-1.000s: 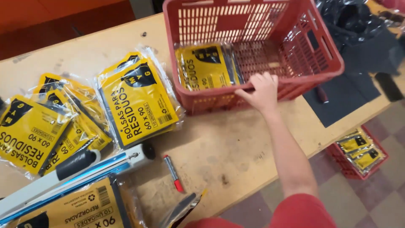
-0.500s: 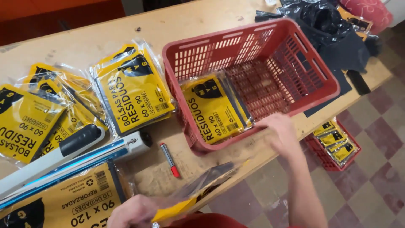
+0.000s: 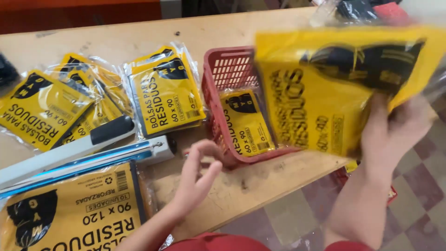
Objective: The person places stacks of black trash bags into yellow printed packaging, seals each pack using a handheld heat sealer, and then places the sealed packs into a red basket. The process is repeated multiple times throughout the clip.
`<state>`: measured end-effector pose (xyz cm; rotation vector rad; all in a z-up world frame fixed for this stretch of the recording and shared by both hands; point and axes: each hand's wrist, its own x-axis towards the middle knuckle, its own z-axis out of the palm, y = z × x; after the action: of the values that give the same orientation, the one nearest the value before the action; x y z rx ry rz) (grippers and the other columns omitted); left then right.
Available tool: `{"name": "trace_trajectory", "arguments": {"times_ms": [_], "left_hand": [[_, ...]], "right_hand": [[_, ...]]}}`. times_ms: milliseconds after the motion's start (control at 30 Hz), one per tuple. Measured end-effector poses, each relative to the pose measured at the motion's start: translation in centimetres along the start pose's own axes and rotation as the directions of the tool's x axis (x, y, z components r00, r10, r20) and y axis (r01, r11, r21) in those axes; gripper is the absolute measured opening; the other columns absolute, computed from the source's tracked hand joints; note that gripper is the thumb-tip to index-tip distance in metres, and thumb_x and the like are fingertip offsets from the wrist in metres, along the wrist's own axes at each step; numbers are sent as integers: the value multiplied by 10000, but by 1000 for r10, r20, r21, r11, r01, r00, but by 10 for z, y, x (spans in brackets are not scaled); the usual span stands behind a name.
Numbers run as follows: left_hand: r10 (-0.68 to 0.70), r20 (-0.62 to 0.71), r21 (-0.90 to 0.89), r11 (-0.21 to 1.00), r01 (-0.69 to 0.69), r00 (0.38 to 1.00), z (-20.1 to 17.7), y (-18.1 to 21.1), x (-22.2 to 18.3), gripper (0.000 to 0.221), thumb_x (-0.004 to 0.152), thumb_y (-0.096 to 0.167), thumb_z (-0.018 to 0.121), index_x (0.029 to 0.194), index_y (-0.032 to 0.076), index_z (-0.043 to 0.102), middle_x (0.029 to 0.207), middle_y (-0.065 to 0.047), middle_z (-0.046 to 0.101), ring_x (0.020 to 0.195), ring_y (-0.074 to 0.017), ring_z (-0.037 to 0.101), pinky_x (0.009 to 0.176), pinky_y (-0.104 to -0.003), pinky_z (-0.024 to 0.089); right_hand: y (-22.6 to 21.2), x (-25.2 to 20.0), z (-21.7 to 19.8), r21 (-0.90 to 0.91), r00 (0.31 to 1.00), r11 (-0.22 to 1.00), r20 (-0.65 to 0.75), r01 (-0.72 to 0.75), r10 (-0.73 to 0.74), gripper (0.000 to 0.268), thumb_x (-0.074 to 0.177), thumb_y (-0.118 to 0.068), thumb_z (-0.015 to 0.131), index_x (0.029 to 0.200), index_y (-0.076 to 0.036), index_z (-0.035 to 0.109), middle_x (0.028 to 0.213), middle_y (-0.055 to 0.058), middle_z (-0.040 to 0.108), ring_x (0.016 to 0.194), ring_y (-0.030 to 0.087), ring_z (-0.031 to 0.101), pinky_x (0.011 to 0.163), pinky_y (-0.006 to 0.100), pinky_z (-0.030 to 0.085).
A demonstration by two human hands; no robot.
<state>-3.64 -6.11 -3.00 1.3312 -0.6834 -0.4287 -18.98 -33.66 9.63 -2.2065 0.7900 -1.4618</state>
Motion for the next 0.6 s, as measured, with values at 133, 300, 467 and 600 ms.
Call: {"name": "trace_trajectory", "arguments": {"times_ms": [133,300,467,600], "left_hand": [[-251,130,117,965,236,959,-16,-23,-30,199,888,157,594,1082,114,607,988,-19,715,884,-112,687,677,-242,545],[-361,68,166,923,347,930,-57,-35,-66,118,865,154,630,977,142,666,894,6,707,801,-99,678,671,-233,534],[-601,-181,52,785,618,778,-94,-49,-107,148,864,140,685,998,77,698,875,-75,778,828,-158,768,763,-260,597],[-623,-234,19,765,644,747,-97,-58,-122,165,884,136,659,1030,72,703,910,-83,775,851,-172,761,781,-258,615]], "right_hand": [[21,40,50,-149,944,944,197,295,-264,140,1171,-92,619,1160,47,637,1010,174,701,818,252,617,636,383,442],[110,33,132,-257,935,950,345,179,-83,103,983,-139,587,928,-52,590,766,164,634,685,360,585,655,482,401],[76,32,192,-453,774,884,598,111,209,387,880,-304,657,1202,-90,645,1116,87,720,997,319,673,843,490,498],[-23,16,293,-67,660,964,740,258,-125,328,845,-164,642,1150,-73,721,1098,125,739,993,272,686,832,425,518]]}}
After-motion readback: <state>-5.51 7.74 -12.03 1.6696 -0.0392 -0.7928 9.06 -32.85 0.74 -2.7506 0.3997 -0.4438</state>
